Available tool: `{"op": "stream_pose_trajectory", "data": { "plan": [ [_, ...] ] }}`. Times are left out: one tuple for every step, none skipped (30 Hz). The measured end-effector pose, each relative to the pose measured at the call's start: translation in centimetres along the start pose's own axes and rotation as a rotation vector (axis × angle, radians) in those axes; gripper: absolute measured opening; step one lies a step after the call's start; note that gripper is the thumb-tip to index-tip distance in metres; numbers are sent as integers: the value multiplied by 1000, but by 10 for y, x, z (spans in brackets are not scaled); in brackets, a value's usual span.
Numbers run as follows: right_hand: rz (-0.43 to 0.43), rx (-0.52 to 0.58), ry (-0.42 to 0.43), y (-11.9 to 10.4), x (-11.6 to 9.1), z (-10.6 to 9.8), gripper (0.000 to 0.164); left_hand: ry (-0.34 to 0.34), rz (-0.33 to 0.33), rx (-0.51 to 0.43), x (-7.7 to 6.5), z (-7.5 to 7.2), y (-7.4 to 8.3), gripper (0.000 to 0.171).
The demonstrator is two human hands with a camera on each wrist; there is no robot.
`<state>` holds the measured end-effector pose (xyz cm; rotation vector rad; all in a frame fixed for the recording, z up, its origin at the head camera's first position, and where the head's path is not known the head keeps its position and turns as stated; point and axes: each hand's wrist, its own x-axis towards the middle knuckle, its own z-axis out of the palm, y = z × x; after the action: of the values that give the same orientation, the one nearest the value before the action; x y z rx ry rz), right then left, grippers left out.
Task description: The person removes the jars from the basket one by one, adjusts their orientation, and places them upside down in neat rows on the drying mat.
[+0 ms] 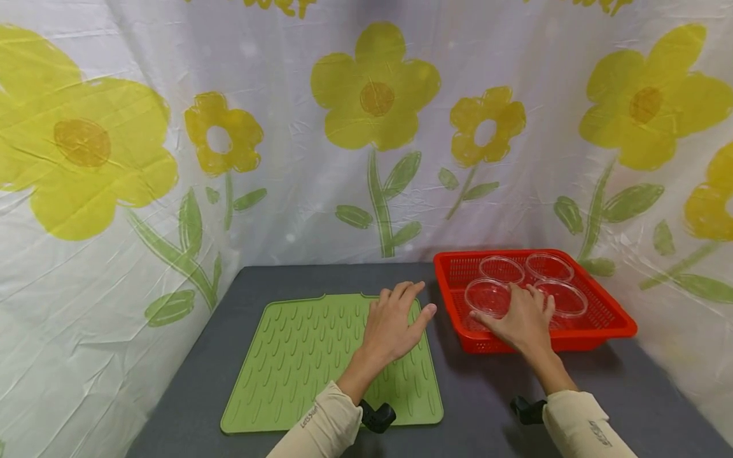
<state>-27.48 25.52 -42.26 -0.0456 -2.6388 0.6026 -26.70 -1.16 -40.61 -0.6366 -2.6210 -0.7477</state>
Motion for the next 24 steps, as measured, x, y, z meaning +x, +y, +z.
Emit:
{"op": "stream_pose_trajectory", "data": {
  "plan": [
    [-10, 6, 23, -1, 0, -2, 95, 1, 1, -2, 0, 0, 0, 57],
    [-20, 13, 48, -1, -1, -4, 95, 3, 2, -6, 1, -1, 1, 57],
    [-30, 21, 70, -2, -1, -6, 95, 6, 5, -12, 1, -2, 1, 56],
    [-40, 29, 88, -3, -1, -8, 96, 10, 7, -13, 2, -3, 1, 56],
    [-50, 35, 105, -4, -1, -11, 96, 12, 8, -11, 2, -4, 2, 55],
    [-61, 41, 121, -5, -1, -13, 97, 16, 9, -6, 3, -6, 2, 54],
    [-70, 52, 136, -6, 0, -16, 98, 22, 11, 0, 3, -7, 3, 52],
    [-78, 65, 145, -8, -1, -20, 99, 29, 13, 5, 3, -8, 3, 51],
    [-83, 81, 150, -9, -1, -23, 99, 35, 15, 12, 3, -9, 4, 50],
    [-86, 102, 151, -11, -1, -27, 100, 41, 15, 19, 4, -10, 4, 49],
    [-89, 124, 148, -14, -2, -31, 101, 48, 18, 20, 4, -11, 4, 48],
    [-91, 147, 141, -16, -2, -35, 102, 54, 22, 17, 4, -11, 4, 48],
    [-92, 173, 130, -18, -3, -39, 102, 60, 26, 12, 4, -12, 5, 48],
    [-93, 197, 115, -21, -4, -43, 102, 63, 29, 6, 4, -13, 5, 48],
    [-97, 221, 99, -24, -5, -47, 102, 63, 33, -5, 5, -13, 6, 50],
    [-103, 244, 83, -27, -6, -50, 102, 63, 38, -16, 5, -14, 6, 52],
    [-111, 263, 67, -30, -8, -54, 101, 62, 44, -28, 6, -15, 7, 54],
    [-122, 282, 54, -33, -9, -57, 100, 59, 50, -44, 6, -15, 8, 56],
    [-132, 299, 43, -36, -10, -59, 100, 55, 56, -64, 6, -16, 9, 59],
    [-143, 312, 33, -39, -10, -61, 99, 50, 61, -85, 7, -17, 10, 62],
    [-155, 323, 25, -42, -11, -63, 98, 46, 66, -108, 7, -18, 12, 65],
    [-164, 334, 17, -45, -12, -65, 98, 41, 72, -132, 7, -19, 13, 68],
    [-175, 345, 13, -48, -13, -66, 97, 35, 77, -161, 7, -20, 14, 70],
    [-184, 353, 7, -50, -14, -68, 97, 30, 82, -190, 8, -21, 15, 73]
  ]
}}
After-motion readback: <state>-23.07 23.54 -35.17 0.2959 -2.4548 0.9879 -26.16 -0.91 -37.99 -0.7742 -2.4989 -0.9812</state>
